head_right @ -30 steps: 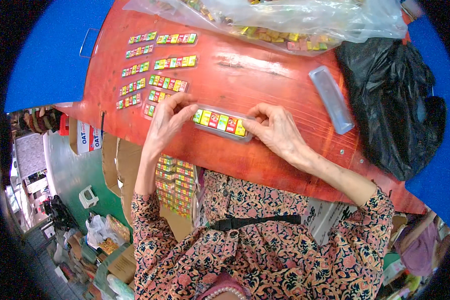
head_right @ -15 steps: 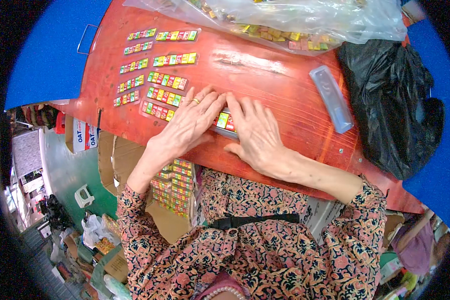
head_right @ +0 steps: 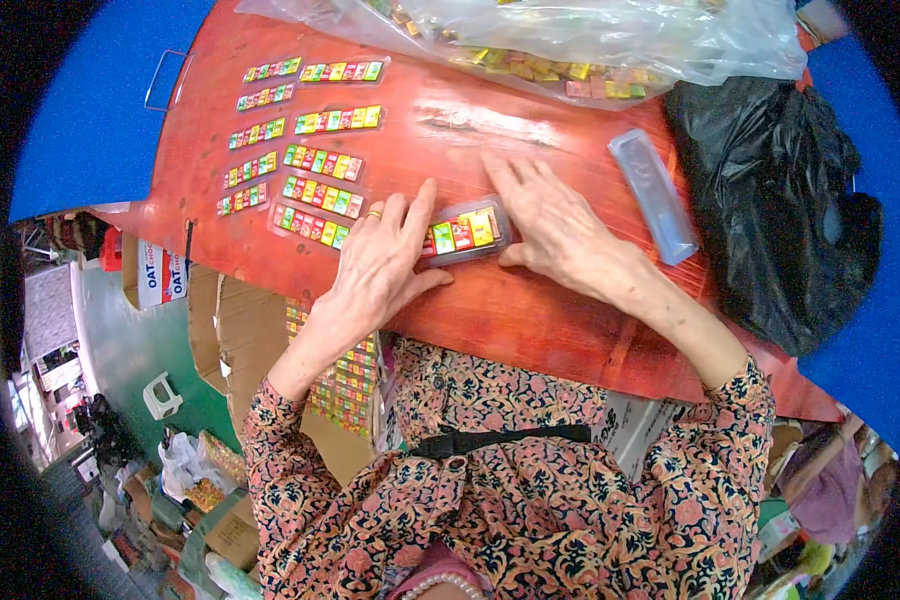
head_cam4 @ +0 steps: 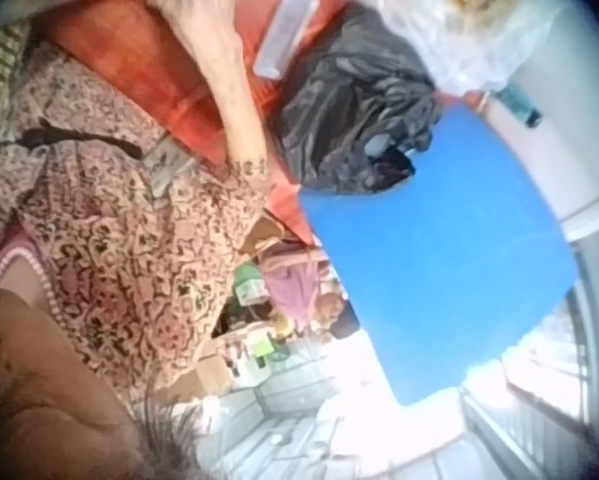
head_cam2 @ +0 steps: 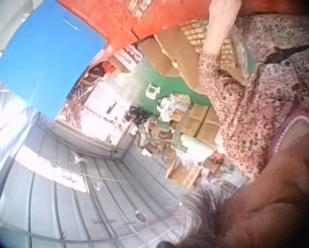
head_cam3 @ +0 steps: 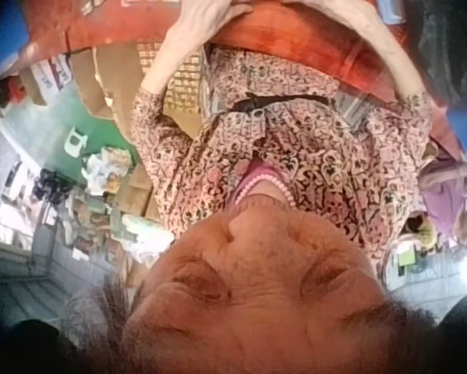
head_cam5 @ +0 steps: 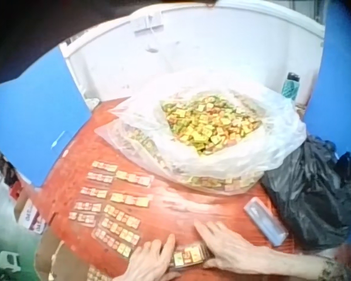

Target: Packing individual small snacks into plastic containers and then organizing them into a cardboard box.

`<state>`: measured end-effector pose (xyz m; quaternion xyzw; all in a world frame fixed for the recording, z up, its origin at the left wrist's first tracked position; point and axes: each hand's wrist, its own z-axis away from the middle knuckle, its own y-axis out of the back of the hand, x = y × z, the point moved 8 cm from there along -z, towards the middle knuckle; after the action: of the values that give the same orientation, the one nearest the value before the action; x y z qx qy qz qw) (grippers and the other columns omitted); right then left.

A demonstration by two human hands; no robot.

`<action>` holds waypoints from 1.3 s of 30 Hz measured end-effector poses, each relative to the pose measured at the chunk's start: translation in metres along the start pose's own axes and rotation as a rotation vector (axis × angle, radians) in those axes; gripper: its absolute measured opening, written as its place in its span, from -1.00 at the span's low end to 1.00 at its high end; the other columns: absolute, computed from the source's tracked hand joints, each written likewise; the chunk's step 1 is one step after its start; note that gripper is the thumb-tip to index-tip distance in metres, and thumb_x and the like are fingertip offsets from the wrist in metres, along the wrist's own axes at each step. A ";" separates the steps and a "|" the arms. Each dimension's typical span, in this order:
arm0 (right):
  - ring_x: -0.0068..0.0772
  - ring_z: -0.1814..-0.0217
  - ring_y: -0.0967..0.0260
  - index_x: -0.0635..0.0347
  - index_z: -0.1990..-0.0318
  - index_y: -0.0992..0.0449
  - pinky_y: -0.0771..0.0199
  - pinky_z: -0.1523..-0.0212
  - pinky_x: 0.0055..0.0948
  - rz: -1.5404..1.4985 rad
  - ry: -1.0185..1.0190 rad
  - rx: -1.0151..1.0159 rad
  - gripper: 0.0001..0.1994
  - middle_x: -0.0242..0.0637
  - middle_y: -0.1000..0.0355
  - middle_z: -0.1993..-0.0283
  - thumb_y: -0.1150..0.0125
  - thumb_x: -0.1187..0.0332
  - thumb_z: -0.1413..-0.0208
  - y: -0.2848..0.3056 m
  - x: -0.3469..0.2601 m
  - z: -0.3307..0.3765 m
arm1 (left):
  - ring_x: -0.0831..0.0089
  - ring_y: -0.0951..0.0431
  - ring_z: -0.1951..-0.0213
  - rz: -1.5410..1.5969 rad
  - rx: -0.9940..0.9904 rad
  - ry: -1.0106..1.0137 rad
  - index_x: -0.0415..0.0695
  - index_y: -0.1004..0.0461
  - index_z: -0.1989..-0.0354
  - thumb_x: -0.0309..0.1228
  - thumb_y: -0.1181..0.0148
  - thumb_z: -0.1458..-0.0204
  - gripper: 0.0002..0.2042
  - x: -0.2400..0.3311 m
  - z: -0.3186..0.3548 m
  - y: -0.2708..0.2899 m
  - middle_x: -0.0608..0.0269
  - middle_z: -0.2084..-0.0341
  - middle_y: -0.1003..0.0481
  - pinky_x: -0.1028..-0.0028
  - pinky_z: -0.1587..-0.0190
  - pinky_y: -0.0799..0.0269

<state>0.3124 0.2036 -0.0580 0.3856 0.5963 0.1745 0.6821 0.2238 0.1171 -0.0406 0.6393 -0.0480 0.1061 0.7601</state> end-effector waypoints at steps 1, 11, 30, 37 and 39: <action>0.05 -0.07 -0.13 0.29 -0.24 0.06 -0.19 -0.05 -0.15 -0.071 0.022 0.012 -0.07 -0.01 -0.19 0.04 -0.38 0.47 0.36 0.003 0.003 0.003 | 0.11 -0.38 0.23 0.001 0.024 -0.001 -0.27 -0.17 -0.05 -0.32 -0.41 0.41 -0.24 0.000 0.000 0.002 0.03 0.30 -0.32 0.27 0.24 -0.37; -0.03 0.10 -0.30 0.32 0.07 -0.31 -0.30 0.08 -0.25 -0.248 -0.073 -0.041 -0.46 -0.06 -0.34 0.20 -0.34 0.48 0.33 -0.008 0.015 -0.003 | 0.12 -0.38 0.25 0.047 0.023 0.028 -0.23 -0.26 0.15 -0.34 -0.39 0.38 -0.44 0.003 -0.007 -0.003 0.05 0.34 -0.32 0.26 0.28 -0.35; -0.35 0.05 -0.38 0.34 0.01 -0.33 -0.34 0.02 -0.44 -0.348 -0.151 -0.079 -0.45 -0.12 -0.40 0.08 -0.31 0.57 0.29 -0.026 0.001 -0.011 | 0.12 -0.44 0.41 0.155 0.253 0.089 -0.25 -0.31 0.45 -0.55 -0.19 0.43 -0.73 -0.012 0.018 -0.019 0.01 0.49 -0.36 0.23 0.45 -0.38; -0.30 0.13 -0.37 0.32 -0.09 -0.25 -0.36 0.09 -0.43 -0.318 -0.069 -0.152 -0.40 -0.13 -0.40 0.16 -0.24 0.61 0.23 -0.036 -0.030 -0.015 | 0.14 -0.44 0.44 0.168 0.293 0.229 -0.27 -0.30 0.45 -0.51 -0.15 0.34 -0.77 -0.017 0.053 -0.017 0.02 0.51 -0.34 0.27 0.46 -0.36; -0.36 0.22 -0.35 0.30 -0.11 -0.24 -0.36 0.17 -0.47 -0.350 -0.153 -0.244 -0.39 -0.19 -0.38 0.24 -0.24 0.61 0.22 -0.043 -0.029 -0.014 | 0.12 -0.43 0.40 0.198 0.296 0.280 -0.26 -0.29 0.43 -0.49 -0.17 0.32 -0.75 -0.023 0.072 -0.013 0.02 0.49 -0.33 0.27 0.43 -0.36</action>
<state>0.2829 0.1600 -0.0693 0.2031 0.5753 0.0945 0.7867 0.2093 0.0420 -0.0451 0.7149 0.0116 0.2737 0.6433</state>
